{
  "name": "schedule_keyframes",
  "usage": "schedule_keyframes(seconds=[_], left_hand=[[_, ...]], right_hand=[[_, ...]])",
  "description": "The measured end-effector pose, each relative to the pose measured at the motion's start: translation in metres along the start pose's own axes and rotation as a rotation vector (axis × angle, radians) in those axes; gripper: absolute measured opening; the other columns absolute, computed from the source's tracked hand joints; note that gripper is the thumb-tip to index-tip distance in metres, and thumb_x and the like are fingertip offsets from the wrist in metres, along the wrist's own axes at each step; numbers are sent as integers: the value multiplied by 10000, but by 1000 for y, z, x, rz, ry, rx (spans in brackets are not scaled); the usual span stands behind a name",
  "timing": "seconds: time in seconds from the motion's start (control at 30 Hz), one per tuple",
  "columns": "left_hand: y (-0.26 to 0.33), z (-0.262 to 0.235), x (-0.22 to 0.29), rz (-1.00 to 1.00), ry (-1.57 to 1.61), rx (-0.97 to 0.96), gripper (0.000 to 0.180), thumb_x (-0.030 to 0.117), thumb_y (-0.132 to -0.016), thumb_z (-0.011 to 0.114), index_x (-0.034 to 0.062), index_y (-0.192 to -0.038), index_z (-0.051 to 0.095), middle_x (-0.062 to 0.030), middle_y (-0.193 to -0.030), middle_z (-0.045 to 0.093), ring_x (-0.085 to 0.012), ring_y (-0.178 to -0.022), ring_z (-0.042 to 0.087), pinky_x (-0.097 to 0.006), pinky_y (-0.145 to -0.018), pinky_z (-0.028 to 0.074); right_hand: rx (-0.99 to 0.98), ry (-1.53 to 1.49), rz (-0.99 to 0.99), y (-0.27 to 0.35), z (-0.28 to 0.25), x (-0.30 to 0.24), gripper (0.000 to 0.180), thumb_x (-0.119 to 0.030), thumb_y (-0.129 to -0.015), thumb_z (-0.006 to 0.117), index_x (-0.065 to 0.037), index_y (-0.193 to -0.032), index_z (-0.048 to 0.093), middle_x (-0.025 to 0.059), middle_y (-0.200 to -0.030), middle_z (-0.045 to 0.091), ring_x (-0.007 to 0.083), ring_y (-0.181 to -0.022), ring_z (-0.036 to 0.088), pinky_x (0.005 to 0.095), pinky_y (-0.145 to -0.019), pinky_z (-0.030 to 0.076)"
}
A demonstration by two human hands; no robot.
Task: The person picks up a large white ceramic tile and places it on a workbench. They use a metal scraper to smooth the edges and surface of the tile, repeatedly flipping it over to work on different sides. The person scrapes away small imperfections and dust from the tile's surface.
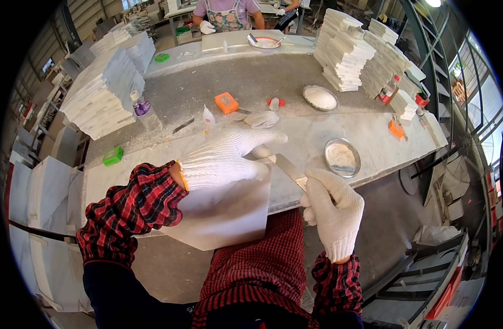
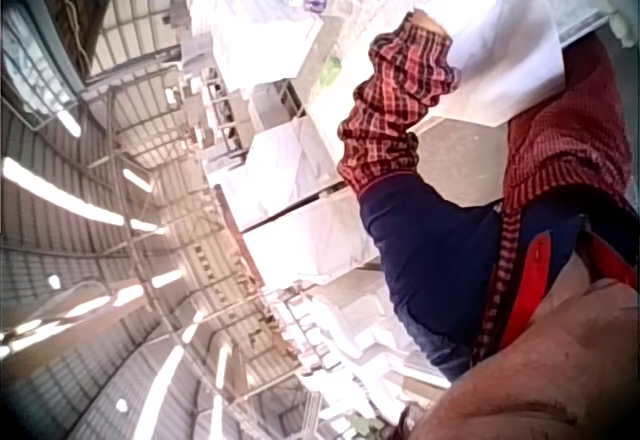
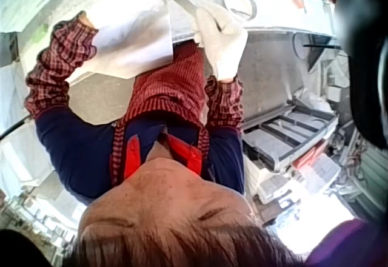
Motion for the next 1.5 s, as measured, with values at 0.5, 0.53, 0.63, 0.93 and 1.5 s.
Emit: schedule_keyframes(seconds=[0.5, 0.53, 0.63, 0.93, 1.5], left_hand=[[-1, 5, -3, -28, 283, -5, 644, -157, -869, 657, 34, -1470, 526, -55, -1420, 574, -133, -1040, 635, -286, -879, 562], [0, 4, -1, -36, 261, -13, 646, -159, -869, 655, 35, -1471, 525, -54, -1429, 569, -132, -1041, 634, -285, -879, 561], [0, 4, -2, -51, 262, -21, 646, -160, -873, 649, 38, -1476, 522, -58, -1456, 551, -132, -1041, 633, -287, -879, 560], [0, 5, -5, -47, 331, -23, 624, -131, -901, 643, 35, -1488, 508, -76, -1473, 533, -135, -1046, 628, -293, -890, 559], [0, 3, 5, -10, 201, -18, 597, -114, -894, 637, 25, -1462, 520, -94, -1510, 516, -175, -1031, 667, -318, -888, 570]], right_hand=[[95, 256, -411, 6, 6, 22, 187, -23, -892, 695, -11, -1072, 741, 181, -837, 715, 242, -687, 710, 292, -665, 555], [94, 258, -416, 6, 6, 22, 185, -23, -891, 696, -13, -1070, 740, 184, -842, 717, 259, -694, 714, 295, -669, 557], [102, 290, -429, 6, 6, 21, 185, -22, -889, 698, -13, -1069, 740, 183, -849, 720, 277, -703, 717, 298, -674, 560], [93, 332, -454, 9, 7, 15, 165, -19, -889, 676, -51, -1044, 724, 182, -771, 643, 294, -636, 654, 315, -602, 526], [63, 124, -219, 7, -3, 10, 214, -54, -934, 658, -6, -1124, 745, 103, -759, 699, 92, -611, 641, 257, -549, 507]])
Point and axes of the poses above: each hand's wrist, its own y-axis away from the middle knuckle, its own z-axis out of the palm, x = y × z, the point moved 1 cm from there along -y, towards the middle knuckle
